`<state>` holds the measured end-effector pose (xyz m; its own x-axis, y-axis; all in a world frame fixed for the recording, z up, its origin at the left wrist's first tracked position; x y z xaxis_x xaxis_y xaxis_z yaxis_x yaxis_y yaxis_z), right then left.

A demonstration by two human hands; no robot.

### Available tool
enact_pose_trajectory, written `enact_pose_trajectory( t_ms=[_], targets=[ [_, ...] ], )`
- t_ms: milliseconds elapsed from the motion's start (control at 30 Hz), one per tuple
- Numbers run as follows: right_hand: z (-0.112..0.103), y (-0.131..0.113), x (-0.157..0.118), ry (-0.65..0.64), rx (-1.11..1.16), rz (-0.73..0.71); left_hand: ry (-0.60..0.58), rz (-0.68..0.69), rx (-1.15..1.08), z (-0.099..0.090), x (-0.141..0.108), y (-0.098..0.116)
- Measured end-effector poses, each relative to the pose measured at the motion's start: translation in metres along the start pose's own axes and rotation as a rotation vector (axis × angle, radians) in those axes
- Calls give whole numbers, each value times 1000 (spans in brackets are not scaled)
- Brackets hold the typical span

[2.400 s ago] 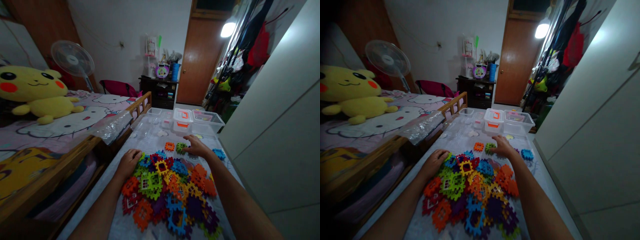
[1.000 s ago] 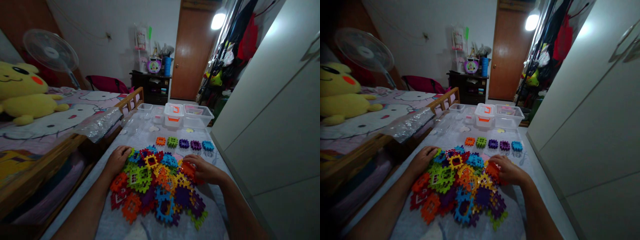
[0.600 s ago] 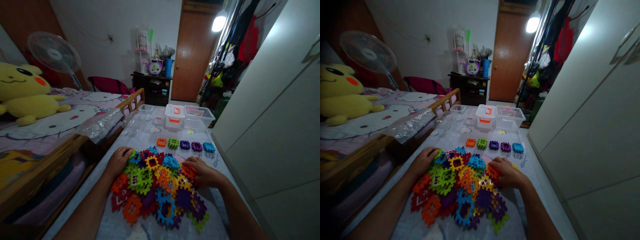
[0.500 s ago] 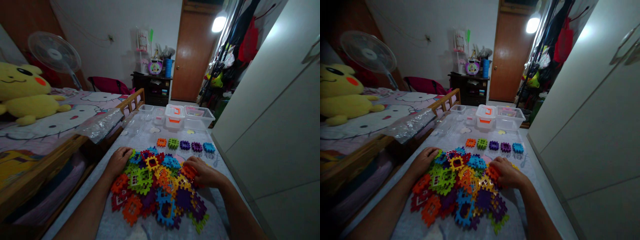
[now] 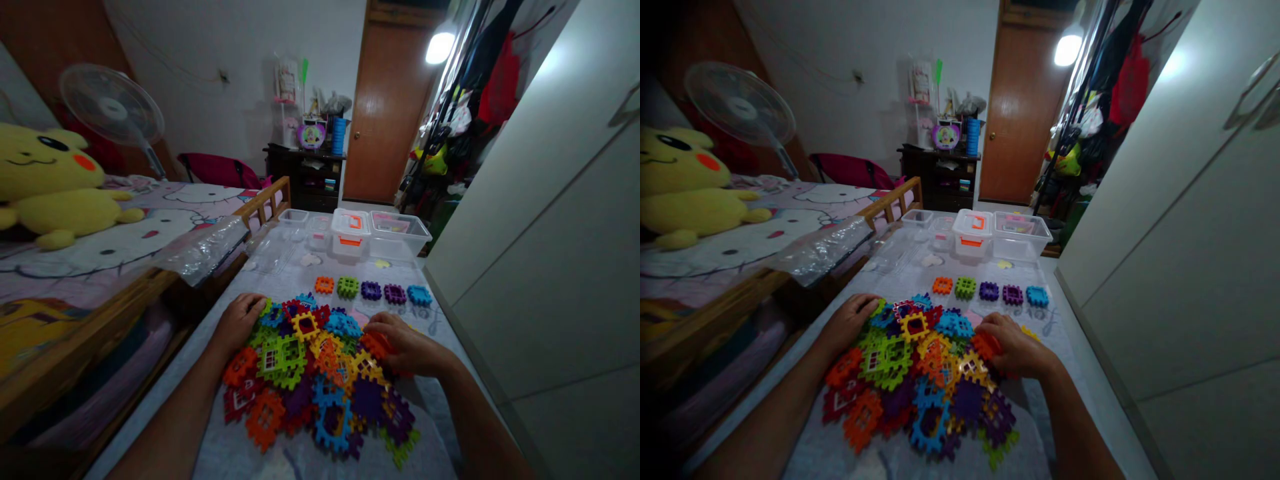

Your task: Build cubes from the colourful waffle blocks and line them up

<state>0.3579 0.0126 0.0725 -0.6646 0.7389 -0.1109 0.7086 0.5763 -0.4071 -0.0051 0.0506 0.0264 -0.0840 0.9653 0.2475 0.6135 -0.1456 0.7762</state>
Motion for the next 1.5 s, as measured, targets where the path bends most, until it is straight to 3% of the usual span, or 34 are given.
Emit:
enact_pose_trajectory(
  t_ms=[300,433,533,700,867,1167,1500],
  targets=[
    [1,2,0,-38,-50,78,-23,-9,2,1,0,0],
    [-4,15,-3,117,-53,129,-12,2,-2,0,0,-1],
    [-6,36,-3,259,-161,280,-11,13,-5,0,0,-1],
    [4,59,1,260,-284,436,-5,9,-8,0,1,-1],
    [7,63,-3,226,-305,441,-14,-8,-10,1,1,-3],
    [5,64,-6,338,-284,364,-10,-11,-22,1,1,-5],
    [5,54,0,241,-341,395,-29,-1,-15,1,1,-3]
  ],
)
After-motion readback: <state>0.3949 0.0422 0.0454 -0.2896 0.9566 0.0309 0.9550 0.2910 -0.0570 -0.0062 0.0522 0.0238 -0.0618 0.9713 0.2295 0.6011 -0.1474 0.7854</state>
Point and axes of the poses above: each hand's wrist, its own x-axis towards the middle knuckle, its own z-axis out of the palm, y = z × x, the point moved 5 cm from there along x, towards the middle knuckle, and after that the axes turned 10 degrees about -x, right-handed, at the moved point
